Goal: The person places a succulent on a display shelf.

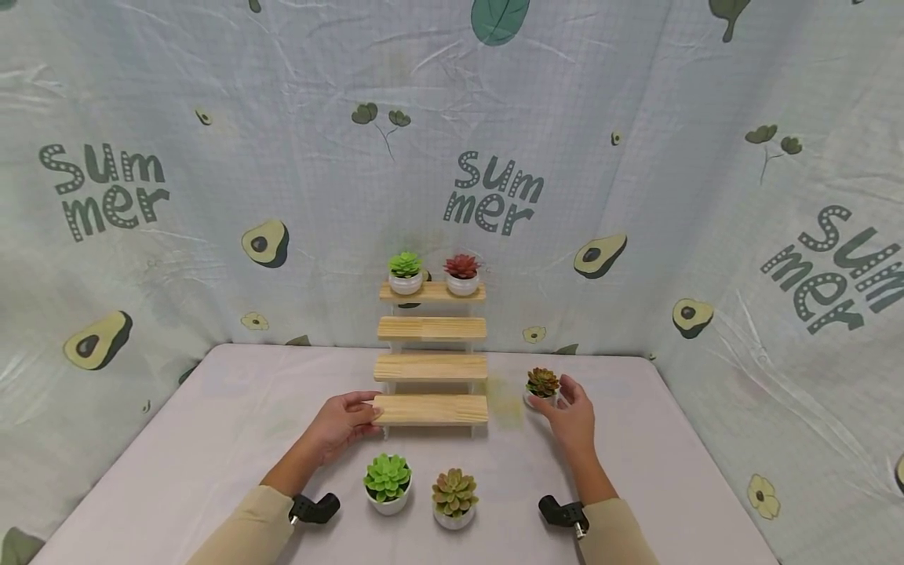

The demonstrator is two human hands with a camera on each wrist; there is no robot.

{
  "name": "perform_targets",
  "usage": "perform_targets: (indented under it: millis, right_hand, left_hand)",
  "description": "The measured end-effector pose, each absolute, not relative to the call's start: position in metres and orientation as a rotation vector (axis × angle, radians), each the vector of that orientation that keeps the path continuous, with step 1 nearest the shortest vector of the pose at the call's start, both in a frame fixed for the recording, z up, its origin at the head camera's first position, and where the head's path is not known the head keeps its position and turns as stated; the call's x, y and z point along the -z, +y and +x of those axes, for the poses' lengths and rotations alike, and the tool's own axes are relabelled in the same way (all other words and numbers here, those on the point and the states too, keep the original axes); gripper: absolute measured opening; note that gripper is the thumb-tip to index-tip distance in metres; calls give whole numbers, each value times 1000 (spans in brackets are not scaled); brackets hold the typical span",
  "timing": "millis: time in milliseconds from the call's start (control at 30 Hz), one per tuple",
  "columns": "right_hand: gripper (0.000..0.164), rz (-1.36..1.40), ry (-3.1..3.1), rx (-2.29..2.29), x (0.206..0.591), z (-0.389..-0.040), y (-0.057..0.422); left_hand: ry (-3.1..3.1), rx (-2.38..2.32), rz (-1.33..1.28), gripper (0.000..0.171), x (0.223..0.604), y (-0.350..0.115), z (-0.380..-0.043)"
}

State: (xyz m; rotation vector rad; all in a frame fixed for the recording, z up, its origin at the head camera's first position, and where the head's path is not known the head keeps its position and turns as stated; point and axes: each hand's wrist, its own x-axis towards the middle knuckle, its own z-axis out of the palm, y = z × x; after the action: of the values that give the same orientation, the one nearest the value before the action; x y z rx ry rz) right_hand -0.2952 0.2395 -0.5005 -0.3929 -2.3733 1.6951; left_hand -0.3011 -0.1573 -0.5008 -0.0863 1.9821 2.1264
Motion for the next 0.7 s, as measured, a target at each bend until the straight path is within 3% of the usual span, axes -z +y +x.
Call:
perform_targets:
  millis: [700]
  right_hand:
    - [84,-426,-2454,-1645,508,-311,238]
  left_hand:
    - [1994,-2104,-82,44,502,-158,-302]
